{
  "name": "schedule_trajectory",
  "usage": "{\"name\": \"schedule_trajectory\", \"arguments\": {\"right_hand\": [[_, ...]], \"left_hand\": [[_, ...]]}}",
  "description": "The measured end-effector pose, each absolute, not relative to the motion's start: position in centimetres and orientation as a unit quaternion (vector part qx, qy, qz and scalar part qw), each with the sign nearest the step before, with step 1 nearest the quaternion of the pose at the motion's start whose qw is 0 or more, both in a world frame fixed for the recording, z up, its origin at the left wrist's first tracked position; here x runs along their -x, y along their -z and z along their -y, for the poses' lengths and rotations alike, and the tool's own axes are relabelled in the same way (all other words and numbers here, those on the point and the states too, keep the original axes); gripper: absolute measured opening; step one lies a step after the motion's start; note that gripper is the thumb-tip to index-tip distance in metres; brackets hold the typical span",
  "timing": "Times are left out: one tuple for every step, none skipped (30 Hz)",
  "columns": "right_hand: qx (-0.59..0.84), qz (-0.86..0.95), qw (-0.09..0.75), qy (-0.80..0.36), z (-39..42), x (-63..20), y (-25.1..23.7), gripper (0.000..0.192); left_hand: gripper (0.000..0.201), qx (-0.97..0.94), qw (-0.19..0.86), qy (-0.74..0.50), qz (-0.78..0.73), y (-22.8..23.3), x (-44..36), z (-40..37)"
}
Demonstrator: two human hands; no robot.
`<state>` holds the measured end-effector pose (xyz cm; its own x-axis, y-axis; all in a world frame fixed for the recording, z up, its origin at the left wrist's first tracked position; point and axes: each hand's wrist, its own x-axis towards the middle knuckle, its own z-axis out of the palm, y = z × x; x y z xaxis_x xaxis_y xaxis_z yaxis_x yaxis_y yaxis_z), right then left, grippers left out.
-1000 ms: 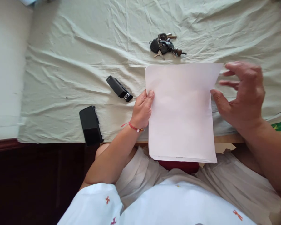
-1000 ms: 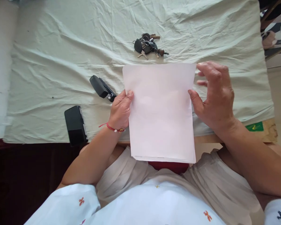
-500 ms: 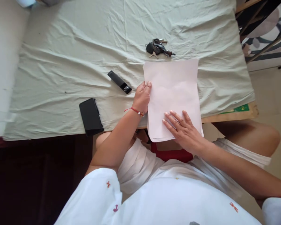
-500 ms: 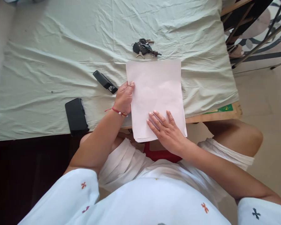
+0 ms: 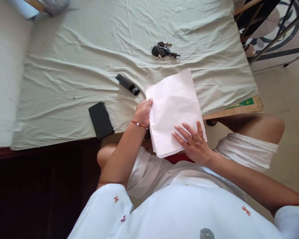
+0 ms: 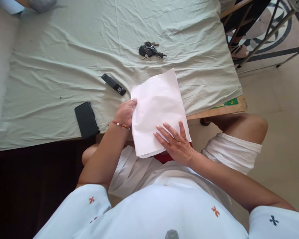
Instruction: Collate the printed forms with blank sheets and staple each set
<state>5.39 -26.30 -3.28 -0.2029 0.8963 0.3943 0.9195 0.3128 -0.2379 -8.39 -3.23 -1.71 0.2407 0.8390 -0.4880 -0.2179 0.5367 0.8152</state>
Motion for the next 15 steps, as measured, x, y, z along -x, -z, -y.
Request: {"name": "schedule_trajectory", "arguments": {"right_hand": [[0.593,0.766,0.247,0.027,26.3,-5.2,3.3,0.079],[0.596,0.76,0.257,0.027,26.3,-5.0,3.4,0.081],[0.595,0.759,0.264,0.027,26.3,-4.8,3.3,0.082],[0.591,0.76,0.269,0.027,26.2,-4.6,3.2,0.082],[0.585,0.764,0.271,0.026,26.2,-4.5,3.0,0.08],[0.578,0.769,0.271,0.024,26.2,-4.4,2.8,0.077],[0.569,0.776,0.272,0.02,26.4,-4.3,2.5,0.073],[0.556,0.785,0.273,0.011,26.6,-4.4,2.3,0.068],[0.542,0.794,0.274,-0.006,26.9,-4.5,2.0,0.063],[0.529,0.801,0.278,-0.031,27.4,-4.7,1.8,0.06],[0.519,0.804,0.286,-0.061,27.9,-5.0,1.8,0.057],[0.519,0.796,0.299,-0.092,28.4,-5.3,1.8,0.055],[0.534,0.774,0.319,-0.119,28.9,-5.7,1.9,0.052],[0.565,0.738,0.342,-0.141,29.4,-6.1,2.2,0.049],[0.61,0.683,0.367,-0.163,29.7,-6.6,2.6,0.047]], "left_hand": [[0.012,-0.299,0.725,-0.354,-0.509,1.6,8.9,3.5],[0.013,-0.283,0.728,-0.344,-0.521,1.5,9.3,3.7],[0.013,-0.267,0.73,-0.339,-0.53,1.4,9.7,3.9],[0.013,-0.255,0.729,-0.34,-0.536,1.3,10.1,4.1],[0.013,-0.246,0.727,-0.344,-0.541,1.2,10.5,4.2],[0.014,-0.242,0.723,-0.348,-0.546,1.2,10.9,4.3],[0.015,-0.244,0.716,-0.355,-0.549,1.1,11.2,4.4],[0.015,-0.253,0.706,-0.368,-0.55,1.0,11.6,4.5],[0.014,-0.268,0.693,-0.385,-0.547,0.9,12.1,4.6],[0.012,-0.286,0.679,-0.406,-0.541,0.9,12.5,4.8],[0.011,-0.304,0.664,-0.427,-0.533,0.9,13.0,5.1],[0.011,-0.32,0.651,-0.446,-0.525,0.9,13.4,5.4],[0.013,-0.332,0.641,-0.46,-0.516,0.9,13.8,5.7],[0.016,-0.341,0.636,-0.469,-0.509,1.0,14.2,6.2],[0.019,-0.347,0.637,-0.472,-0.502,1.1,14.5,6.6]]}}
